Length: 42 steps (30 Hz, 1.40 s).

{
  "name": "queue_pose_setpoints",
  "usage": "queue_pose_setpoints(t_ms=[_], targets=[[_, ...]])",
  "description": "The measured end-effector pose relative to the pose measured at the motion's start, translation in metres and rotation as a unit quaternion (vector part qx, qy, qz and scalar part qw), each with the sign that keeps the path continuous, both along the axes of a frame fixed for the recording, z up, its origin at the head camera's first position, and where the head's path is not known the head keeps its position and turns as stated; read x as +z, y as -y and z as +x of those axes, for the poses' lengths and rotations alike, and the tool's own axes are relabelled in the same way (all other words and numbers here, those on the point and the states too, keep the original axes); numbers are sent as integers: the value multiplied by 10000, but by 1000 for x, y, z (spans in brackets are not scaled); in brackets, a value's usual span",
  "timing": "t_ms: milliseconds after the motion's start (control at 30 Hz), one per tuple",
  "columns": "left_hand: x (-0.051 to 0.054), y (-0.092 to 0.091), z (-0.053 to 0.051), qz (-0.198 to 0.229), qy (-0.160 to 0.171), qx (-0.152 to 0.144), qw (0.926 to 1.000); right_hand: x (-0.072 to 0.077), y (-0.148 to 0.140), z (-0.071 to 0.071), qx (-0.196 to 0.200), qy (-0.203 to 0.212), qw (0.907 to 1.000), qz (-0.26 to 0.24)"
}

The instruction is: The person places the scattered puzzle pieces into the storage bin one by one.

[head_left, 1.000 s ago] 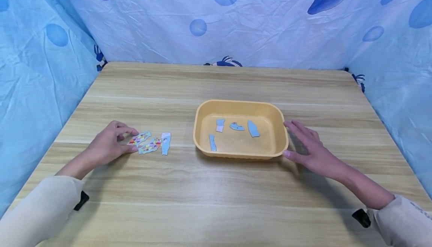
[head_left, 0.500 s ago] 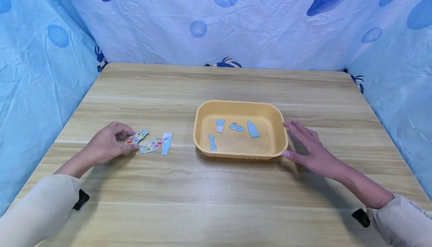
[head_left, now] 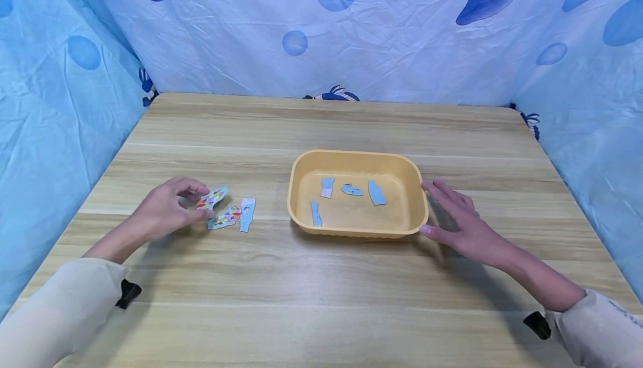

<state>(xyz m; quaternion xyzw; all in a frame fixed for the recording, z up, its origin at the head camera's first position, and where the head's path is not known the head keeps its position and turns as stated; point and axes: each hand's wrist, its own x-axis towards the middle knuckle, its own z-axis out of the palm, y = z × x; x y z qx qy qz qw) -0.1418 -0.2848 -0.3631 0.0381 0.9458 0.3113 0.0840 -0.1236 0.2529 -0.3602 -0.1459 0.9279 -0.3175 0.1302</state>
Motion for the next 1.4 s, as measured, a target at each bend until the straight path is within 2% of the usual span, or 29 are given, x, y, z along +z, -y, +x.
queue_pose_setpoints(t_ms=[300, 500, 933, 1400], targets=[[6, -10, -1, 366, 45, -68, 9993, -1, -1, 0, 12, -18, 10000, -77], [12, -21, -1, 684, -104, -189, 9974, -1, -1, 1, 24, -39, 9999, -156], [30, -63, -3, 906, -186, -788, 9926, -2, -2, 0, 16, -16, 9999, -140], [41, -98, -9, 1161, -244, -1268, 9848, -2, -2, 0, 28, -18, 9999, -107]])
